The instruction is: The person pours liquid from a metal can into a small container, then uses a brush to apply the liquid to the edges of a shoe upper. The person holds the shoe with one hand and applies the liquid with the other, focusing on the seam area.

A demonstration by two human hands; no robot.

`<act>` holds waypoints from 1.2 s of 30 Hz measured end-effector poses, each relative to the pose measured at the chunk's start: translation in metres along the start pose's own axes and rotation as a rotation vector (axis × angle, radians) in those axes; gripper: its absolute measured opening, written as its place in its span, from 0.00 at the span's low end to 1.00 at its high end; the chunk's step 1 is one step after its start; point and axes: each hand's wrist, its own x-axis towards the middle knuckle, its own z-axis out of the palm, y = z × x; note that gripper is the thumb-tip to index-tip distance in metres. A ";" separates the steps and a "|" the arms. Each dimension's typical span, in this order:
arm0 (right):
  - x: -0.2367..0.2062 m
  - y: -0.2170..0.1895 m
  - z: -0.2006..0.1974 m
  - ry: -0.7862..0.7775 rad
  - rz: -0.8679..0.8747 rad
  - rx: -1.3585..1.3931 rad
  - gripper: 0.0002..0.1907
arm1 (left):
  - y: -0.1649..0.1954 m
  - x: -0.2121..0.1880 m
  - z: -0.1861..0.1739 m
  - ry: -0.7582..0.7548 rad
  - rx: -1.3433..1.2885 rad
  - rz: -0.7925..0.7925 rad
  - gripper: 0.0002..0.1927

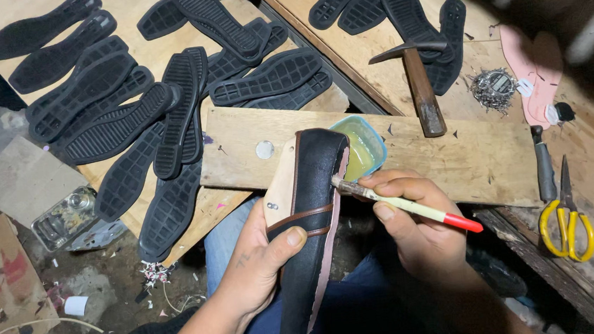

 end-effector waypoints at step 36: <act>-0.008 0.000 -0.010 -0.060 0.090 0.080 0.09 | -0.001 -0.003 0.003 -0.016 0.055 0.085 0.38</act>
